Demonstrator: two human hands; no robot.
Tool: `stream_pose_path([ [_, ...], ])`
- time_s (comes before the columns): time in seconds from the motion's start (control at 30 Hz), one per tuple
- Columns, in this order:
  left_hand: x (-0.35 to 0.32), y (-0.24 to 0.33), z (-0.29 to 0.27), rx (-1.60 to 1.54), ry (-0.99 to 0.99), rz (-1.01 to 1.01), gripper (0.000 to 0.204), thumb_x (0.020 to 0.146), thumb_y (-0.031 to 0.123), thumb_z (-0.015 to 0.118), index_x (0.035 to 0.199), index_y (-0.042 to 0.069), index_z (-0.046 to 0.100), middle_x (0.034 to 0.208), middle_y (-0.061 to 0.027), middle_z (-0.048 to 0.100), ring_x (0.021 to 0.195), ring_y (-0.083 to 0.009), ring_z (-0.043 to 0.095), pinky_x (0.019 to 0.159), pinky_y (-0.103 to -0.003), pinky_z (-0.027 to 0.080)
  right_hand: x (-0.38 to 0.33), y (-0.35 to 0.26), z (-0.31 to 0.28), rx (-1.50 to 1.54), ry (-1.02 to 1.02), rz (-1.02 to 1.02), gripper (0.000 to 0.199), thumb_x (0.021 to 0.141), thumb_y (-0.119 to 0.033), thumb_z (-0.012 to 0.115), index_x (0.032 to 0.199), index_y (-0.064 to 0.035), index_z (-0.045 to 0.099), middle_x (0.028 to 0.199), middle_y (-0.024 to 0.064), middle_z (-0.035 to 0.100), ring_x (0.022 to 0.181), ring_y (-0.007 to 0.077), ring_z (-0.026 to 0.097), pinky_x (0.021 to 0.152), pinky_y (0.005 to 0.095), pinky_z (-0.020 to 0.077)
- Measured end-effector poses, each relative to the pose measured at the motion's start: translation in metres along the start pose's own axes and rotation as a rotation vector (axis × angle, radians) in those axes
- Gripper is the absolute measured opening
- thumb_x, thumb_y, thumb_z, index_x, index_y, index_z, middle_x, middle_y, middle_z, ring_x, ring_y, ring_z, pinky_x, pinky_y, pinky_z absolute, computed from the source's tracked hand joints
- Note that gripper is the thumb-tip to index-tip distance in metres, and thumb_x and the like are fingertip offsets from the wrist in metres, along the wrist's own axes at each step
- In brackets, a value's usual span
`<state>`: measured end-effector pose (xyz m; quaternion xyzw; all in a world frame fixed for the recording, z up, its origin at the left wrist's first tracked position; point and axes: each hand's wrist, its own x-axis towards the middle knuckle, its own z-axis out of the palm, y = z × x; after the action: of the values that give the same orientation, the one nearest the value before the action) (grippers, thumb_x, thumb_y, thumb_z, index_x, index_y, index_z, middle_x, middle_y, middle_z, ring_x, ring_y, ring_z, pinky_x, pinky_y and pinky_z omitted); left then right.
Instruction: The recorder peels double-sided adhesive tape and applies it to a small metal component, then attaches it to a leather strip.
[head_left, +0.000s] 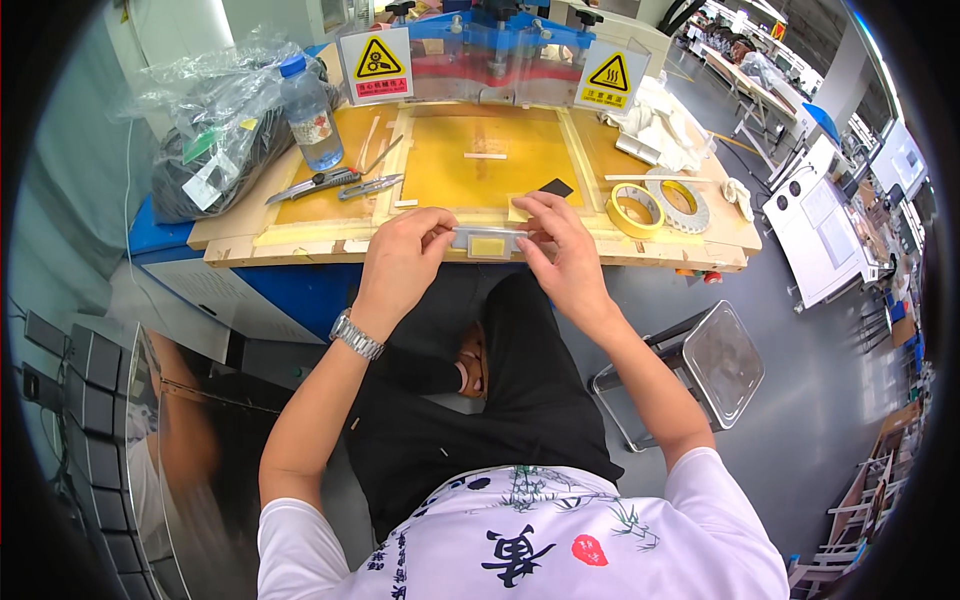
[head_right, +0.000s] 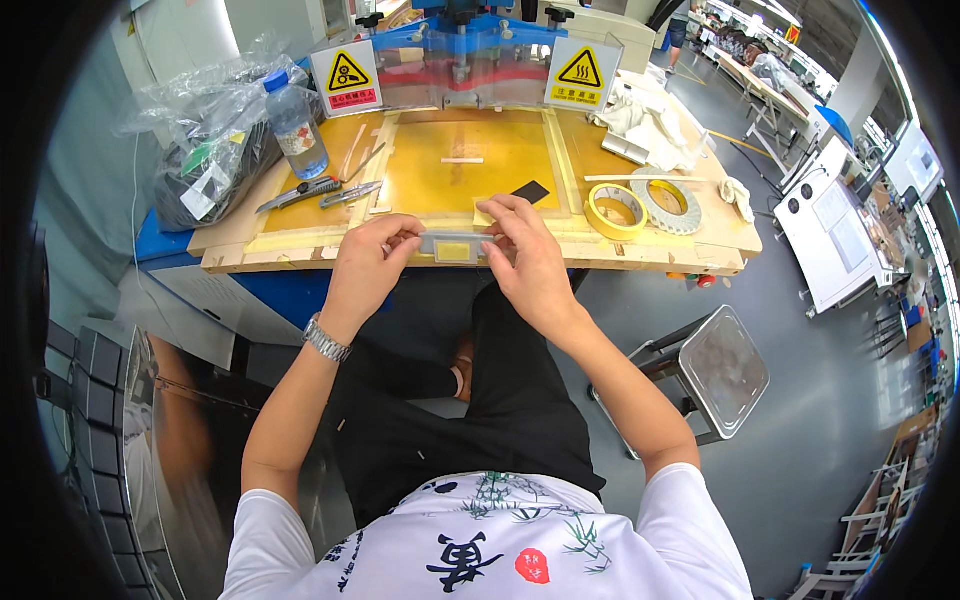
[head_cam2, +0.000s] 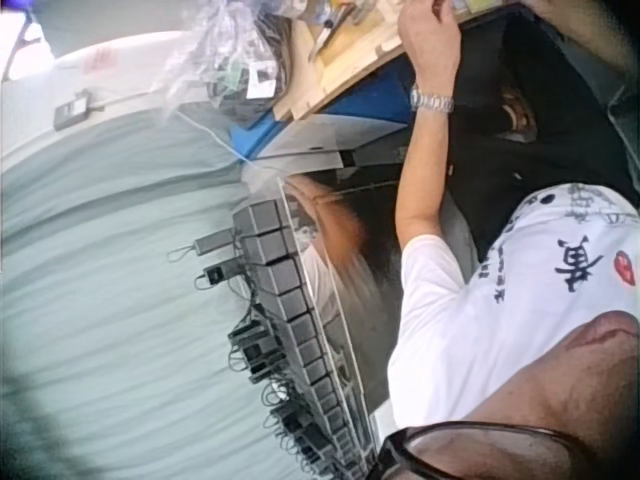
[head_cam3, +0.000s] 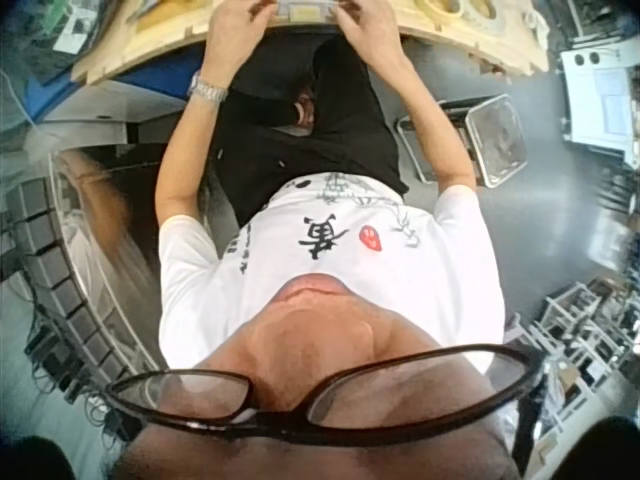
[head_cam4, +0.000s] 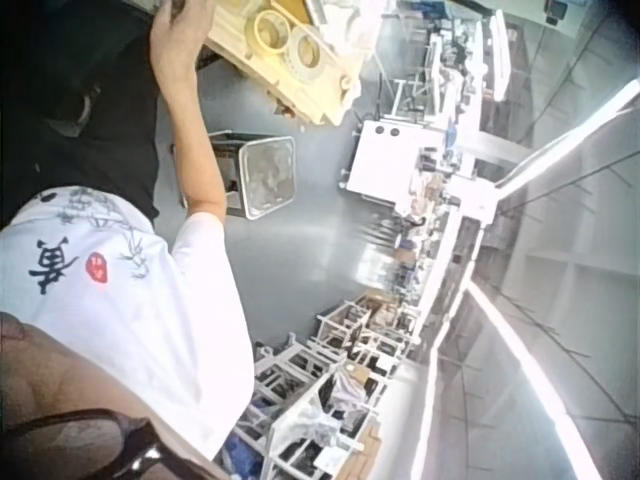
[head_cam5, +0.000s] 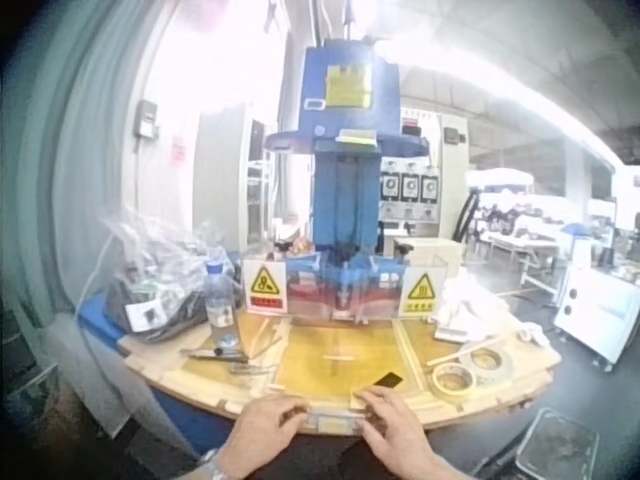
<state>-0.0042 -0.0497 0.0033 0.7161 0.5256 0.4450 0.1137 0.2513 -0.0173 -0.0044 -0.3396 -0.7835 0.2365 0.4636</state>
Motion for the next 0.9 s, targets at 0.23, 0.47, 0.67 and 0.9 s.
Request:
stream_pose_path([
  [0.23, 0.015, -0.01, -0.006, -0.229, -0.123, -0.172, 0.014, 0.104, 0.008, 0.079, 0.11, -0.004, 0.078, 0.091, -0.0044, 0.077, 0.08, -0.0098, 0.069, 0.075, -0.028, 0.057, 0.009, 0.015, -0.001, 0.191, 0.011, 0.114, 0.047, 0.099, 0.011, 0.075, 0.145, 0.0023, 0.069, 0.143, 0.0155, 0.064, 0.109, 0.0198, 0.076, 0.094, 0.0314, 0.0636],
  [0.47, 0.015, 0.025, -0.019, -0.483, -0.215, -0.324, 0.013, 0.107, 0.012, 0.077, 0.109, 0.0, 0.076, 0.089, 0.0016, 0.072, 0.077, -0.005, 0.062, 0.068, -0.024, 0.049, 0.005, -0.015, -0.023, 0.495, 0.01, 0.277, 0.045, 0.102, 0.009, 0.076, 0.146, 0.0058, 0.069, 0.14, 0.0107, 0.065, 0.11, 0.0143, 0.075, 0.096, 0.0299, 0.0656],
  [0.67, -0.015, 0.055, -0.014, -0.67, -0.236, -0.414, 0.014, 0.11, 0.013, 0.071, 0.11, -0.001, 0.073, 0.089, -0.0038, 0.073, 0.079, -0.0107, 0.07, 0.073, -0.027, 0.057, -0.027, -0.033, -0.048, 0.651, -0.055, 0.413, 0.044, 0.105, 0.004, 0.075, 0.148, 0.0057, 0.068, 0.127, 0.0107, 0.076, 0.108, 0.0131, 0.075, 0.096, 0.0318, 0.0655],
  [0.9, -0.08, 0.069, 0.035, -0.778, -0.274, -0.498, 0.013, 0.111, 0.012, 0.07, 0.11, -0.001, 0.072, 0.095, -0.0068, 0.075, 0.082, -0.0129, 0.074, 0.077, -0.03, 0.061, -0.112, -0.036, -0.052, 0.686, 0.058, 0.499, 0.041, 0.108, 0.002, 0.073, 0.149, 0.0049, 0.068, 0.12, 0.0102, 0.08, 0.107, 0.0141, 0.078, 0.1, 0.0318, 0.0642],
])
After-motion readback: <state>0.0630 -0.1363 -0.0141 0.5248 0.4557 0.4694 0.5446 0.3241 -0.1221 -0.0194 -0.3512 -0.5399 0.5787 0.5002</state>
